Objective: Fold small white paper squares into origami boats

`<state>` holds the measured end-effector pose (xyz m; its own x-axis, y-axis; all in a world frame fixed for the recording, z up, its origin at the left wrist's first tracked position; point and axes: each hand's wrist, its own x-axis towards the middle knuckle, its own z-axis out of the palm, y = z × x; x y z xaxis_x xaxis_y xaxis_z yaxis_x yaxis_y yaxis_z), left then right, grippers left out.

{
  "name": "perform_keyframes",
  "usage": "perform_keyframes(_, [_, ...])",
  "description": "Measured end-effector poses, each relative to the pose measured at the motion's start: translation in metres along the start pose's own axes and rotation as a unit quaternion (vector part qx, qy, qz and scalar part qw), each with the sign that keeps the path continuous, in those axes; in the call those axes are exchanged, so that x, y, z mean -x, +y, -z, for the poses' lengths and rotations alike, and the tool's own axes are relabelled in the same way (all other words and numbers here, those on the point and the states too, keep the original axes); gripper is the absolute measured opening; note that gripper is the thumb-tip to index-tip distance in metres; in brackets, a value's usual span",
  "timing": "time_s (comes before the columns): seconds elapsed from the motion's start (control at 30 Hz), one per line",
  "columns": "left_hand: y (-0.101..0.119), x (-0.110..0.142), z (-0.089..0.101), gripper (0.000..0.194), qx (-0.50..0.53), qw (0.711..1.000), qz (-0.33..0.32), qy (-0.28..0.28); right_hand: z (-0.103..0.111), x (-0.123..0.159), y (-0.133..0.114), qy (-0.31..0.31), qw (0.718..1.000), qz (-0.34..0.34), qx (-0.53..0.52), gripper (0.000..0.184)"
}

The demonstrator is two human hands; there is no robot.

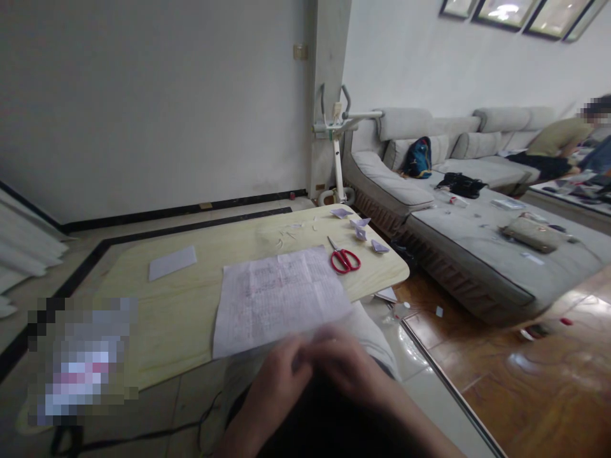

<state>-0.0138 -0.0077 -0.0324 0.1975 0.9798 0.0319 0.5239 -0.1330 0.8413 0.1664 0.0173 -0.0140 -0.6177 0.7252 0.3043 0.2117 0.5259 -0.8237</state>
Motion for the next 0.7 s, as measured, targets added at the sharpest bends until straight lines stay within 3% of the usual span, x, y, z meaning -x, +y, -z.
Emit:
perform_keyframes(0.13, [-0.012, -0.001, -0.002, 0.015, 0.162, 0.982, 0.095, -0.013, -0.003, 0.003, 0.012, 0.011, 0.999, -0.034, 0.012, 0.015])
perform_keyframes(0.2, [-0.019, 0.002, -0.004, 0.027, 0.264, 0.950, 0.165, 0.032, -0.006, 0.006, 0.016, 0.026, 0.997, -0.070, 0.019, 0.013])
perform_keyframes(0.3, [-0.013, 0.012, -0.001, 0.036, 0.316, 0.933, 0.161, 0.059, -0.008, 0.008, 0.012, 0.026, 0.994, -0.109, 0.015, 0.012])
perform_keyframes(0.37, [0.003, 0.019, 0.005, 0.034, 0.358, 0.923, 0.130, 0.048, -0.006, 0.008, 0.001, -0.016, 0.997, -0.075, 0.021, 0.013])
perform_keyframes(0.47, [0.032, 0.018, 0.016, 0.034, 0.451, 0.876, 0.123, 0.114, -0.005, 0.005, -0.017, -0.008, 0.998, -0.042, 0.042, 0.009])
perform_keyframes(0.53, [0.046, 0.010, 0.021, 0.036, 0.494, 0.850, 0.124, 0.137, -0.009, 0.003, -0.024, -0.007, 0.998, -0.009, 0.059, 0.020])
perform_keyframes(0.6, [0.051, 0.001, 0.022, 0.035, 0.524, 0.830, 0.125, 0.148, -0.015, 0.001, -0.024, 0.000, 0.995, 0.034, 0.089, 0.030])
perform_keyframes(0.7, [0.052, -0.009, 0.017, 0.034, 0.552, 0.808, 0.124, 0.163, -0.024, 0.001, -0.018, 0.046, 0.987, 0.073, 0.132, 0.028])
